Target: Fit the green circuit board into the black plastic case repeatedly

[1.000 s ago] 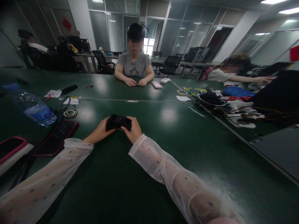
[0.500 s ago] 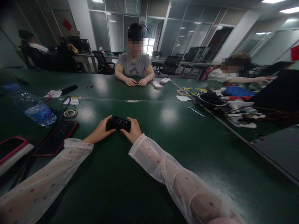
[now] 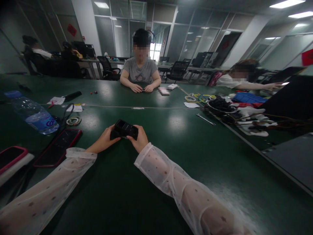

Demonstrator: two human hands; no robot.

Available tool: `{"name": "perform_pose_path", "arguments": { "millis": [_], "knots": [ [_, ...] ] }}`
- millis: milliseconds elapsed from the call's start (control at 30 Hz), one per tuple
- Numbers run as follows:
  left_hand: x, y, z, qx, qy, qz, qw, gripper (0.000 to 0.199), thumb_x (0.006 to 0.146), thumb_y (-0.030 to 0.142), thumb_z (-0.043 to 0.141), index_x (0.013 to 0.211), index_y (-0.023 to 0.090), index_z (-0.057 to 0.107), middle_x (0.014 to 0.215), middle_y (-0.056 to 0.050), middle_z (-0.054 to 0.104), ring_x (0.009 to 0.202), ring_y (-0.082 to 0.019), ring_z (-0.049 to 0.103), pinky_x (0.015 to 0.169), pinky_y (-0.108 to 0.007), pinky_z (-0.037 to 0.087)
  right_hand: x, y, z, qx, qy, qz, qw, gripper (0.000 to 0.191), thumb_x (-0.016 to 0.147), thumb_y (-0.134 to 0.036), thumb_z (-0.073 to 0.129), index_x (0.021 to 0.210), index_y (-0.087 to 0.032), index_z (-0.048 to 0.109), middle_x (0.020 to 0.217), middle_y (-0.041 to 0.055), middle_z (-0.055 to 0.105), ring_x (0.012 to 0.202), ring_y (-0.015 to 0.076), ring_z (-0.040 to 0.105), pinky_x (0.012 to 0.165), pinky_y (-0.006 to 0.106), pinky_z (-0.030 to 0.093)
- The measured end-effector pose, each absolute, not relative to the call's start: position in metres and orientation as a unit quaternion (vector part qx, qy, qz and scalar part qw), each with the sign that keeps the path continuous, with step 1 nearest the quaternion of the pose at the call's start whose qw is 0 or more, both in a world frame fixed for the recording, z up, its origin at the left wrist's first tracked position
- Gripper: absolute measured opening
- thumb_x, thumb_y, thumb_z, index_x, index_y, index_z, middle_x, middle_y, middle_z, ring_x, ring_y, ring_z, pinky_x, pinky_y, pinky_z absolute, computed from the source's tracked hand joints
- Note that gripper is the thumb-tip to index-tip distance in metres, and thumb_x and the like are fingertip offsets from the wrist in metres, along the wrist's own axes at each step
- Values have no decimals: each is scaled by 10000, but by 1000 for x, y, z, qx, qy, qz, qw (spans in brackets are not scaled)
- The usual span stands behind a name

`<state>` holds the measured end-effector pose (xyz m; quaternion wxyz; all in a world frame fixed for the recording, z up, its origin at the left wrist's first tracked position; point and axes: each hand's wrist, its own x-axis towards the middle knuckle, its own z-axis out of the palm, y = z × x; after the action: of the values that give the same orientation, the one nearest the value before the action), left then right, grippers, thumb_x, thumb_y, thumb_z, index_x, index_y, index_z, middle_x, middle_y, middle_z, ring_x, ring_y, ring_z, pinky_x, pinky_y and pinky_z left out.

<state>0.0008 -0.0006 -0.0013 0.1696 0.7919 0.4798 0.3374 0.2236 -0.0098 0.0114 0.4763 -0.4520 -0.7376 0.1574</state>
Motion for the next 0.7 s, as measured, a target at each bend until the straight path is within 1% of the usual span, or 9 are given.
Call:
{"name": "perform_pose_path", "arguments": {
  "millis": [133,233,367,500,600,700],
  "knots": [
    [2,-1,-1,792,485,334,162,735,800,349,648,1414,174,284,1294,-153,508,1215,-296,466,1006,-501,380,228,-14,17,-447,-690,102,560,512,804,-324,626,1248,-200,402,1165,115,529,1083,258,547,947,458,461],
    [2,-3,1,784,500,326,172,735,809,372,637,1418,164,282,1306,-162,495,1223,-294,458,1011,-494,379,239,-10,15,-461,-666,79,581,525,812,-334,611,1267,-197,388,1185,124,511,1097,262,536,955,462,456],
    [2,-5,4,780,504,320,186,731,818,391,623,1423,170,277,1316,-163,482,1236,-291,448,1025,-489,369,257,0,6,-495,-659,80,561,520,793,-320,614,1245,-181,399,1170,131,511,1092,269,531,966,475,442],
    [2,-5,4,777,509,315,195,723,824,397,615,1425,186,272,1324,-160,475,1231,-289,454,1007,-493,385,269,5,-7,-533,-656,86,527,507,759,-290,615,1206,-149,422,1144,152,519,1086,297,524,962,505,429],
    [1,-4,2,778,510,312,195,722,822,396,618,1424,197,274,1327,-154,474,1231,-285,454,1004,-489,387,273,7,-14,-547,-659,101,506,503,744,-283,619,1193,-164,427,1122,140,528,1057,298,536,944,513,435],
    [1,-3,1,781,503,316,191,715,821,392,618,1423,212,276,1323,-148,479,1230,-288,454,1000,-500,386,272,7,-16,-549,-674,101,485,517,734,-271,631,1202,-175,432,1134,130,522,1070,296,526,955,518,426]
  ]
}}
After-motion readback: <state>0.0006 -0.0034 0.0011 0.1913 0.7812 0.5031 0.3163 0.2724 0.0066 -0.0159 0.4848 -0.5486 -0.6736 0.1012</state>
